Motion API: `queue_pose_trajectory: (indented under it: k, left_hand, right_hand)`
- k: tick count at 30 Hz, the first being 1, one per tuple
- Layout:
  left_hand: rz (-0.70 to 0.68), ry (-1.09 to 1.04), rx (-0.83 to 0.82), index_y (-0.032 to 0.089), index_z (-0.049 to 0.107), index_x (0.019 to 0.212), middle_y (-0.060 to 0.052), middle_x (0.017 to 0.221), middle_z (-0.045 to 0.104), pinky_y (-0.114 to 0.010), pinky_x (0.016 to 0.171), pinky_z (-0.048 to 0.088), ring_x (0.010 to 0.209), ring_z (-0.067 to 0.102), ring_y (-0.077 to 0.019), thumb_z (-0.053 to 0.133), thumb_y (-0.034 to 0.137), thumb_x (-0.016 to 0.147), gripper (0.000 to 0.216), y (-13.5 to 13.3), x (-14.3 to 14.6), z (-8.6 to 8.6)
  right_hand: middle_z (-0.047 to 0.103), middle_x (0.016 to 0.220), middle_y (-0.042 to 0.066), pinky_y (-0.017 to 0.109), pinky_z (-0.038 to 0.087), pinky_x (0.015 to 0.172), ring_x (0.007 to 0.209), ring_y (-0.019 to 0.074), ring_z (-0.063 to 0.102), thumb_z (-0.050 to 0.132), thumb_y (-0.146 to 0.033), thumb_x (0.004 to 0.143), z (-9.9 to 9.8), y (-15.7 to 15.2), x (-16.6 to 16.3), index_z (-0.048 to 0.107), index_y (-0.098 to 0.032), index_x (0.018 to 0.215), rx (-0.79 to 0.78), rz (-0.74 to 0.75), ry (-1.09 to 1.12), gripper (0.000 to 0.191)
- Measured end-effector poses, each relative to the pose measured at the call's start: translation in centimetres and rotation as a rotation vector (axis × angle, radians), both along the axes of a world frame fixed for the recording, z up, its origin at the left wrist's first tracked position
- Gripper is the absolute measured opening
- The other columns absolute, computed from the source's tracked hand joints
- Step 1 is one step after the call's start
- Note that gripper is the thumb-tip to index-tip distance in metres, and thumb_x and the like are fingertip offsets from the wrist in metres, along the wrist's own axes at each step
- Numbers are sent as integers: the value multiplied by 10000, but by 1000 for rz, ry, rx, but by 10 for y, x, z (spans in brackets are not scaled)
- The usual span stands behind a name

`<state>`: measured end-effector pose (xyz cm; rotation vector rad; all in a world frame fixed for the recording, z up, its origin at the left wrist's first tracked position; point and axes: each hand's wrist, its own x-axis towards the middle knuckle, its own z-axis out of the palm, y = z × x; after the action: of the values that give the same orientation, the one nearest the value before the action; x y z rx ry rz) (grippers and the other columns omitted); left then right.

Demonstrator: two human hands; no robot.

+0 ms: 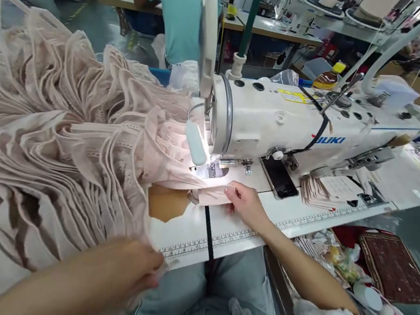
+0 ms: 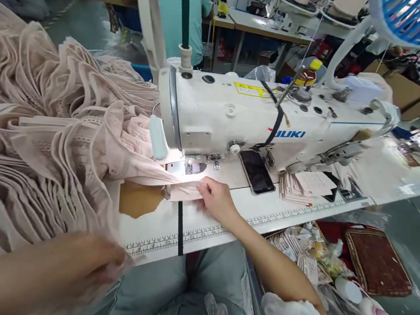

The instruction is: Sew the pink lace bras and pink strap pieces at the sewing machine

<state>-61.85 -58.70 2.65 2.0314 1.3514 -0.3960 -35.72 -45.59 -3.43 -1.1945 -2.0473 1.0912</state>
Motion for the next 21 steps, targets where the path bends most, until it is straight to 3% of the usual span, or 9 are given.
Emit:
queue_pose_trajectory:
  k: [2, 6, 8, 10, 13, 16, 18, 21]
  left_hand:
    - [44, -49, 294, 246, 652, 959, -25, 871, 706, -317, 666, 448, 760, 655, -209, 416, 302, 1009, 248, 15, 9, -7]
    - [-49, 20, 1088, 116, 577, 1217, -173, 1147, 654, -398, 866, 471, 1045, 600, -293, 453, 195, 980, 279, 56, 36, -24]
    - [-148, 34, 1351, 97, 549, 1249, -167, 1109, 651, -382, 859, 470, 1001, 586, -268, 466, 97, 941, 319, 73, 43, -29]
    - [-206, -6, 1524, 103, 561, 1222, -136, 1027, 659, -347, 817, 471, 927, 576, -233, 484, 20, 892, 349, 82, 43, -32]
    - [-322, -108, 1608, 121, 618, 1123, -104, 972, 669, -337, 856, 471, 949, 579, -214, 547, 11, 866, 289, 84, 38, -37]
    - [-613, -148, 1443, 123, 667, 1124, -104, 1122, 695, -384, 995, 461, 1115, 602, -236, 540, 55, 901, 266, 80, 35, -47]
    - [-674, -89, 1271, 108, 659, 1236, -124, 1298, 659, -457, 1032, 466, 1232, 584, -306, 483, 51, 909, 375, 76, 33, -54]
    - [-478, 130, 1184, 56, 617, 1334, -207, 1407, 584, -523, 845, 558, 1239, 579, -444, 430, -31, 842, 534, 68, 27, -63]
  right_hand:
    - [604, 568, -37, 279, 483, 578, 534, 162, 586, 468, -213, 972, 2, -6, 0, 593, -218, 823, 35, -38, 17, 194]
    - [741, 904, 51, 320, 560, 724, 789, 181, 697, 445, -157, 963, 5, -27, -2, 694, -228, 940, 508, -62, 54, 260]
    - [750, 1031, 41, 282, 585, 696, 740, 135, 708, 389, -98, 969, 5, -36, -1, 683, -234, 1020, 485, 40, 193, 328]
    - [726, 1182, 52, 276, 606, 744, 844, 127, 730, 343, -54, 964, 3, -38, 0, 650, -224, 1065, 397, 150, 325, 365]
    - [599, 1420, 87, 405, 517, 1055, 1274, 191, 593, 369, -89, 981, -1, -30, 3, 643, -207, 1076, 405, 296, 299, 313]
    - [548, 1479, 47, 441, 336, 1213, 1381, 185, 492, 404, -205, 1029, -4, -18, 6, 615, -234, 1268, 344, 361, 69, 320]
    - [582, 1447, 41, 405, 365, 1186, 1347, 176, 524, 401, -259, 1050, -6, -14, 13, 573, -237, 1353, 323, 353, -87, 350]
    - [699, 1263, 94, 376, 496, 984, 1143, 205, 639, 436, -268, 1043, -7, -9, 43, 648, -187, 1209, 574, 235, -210, 281]
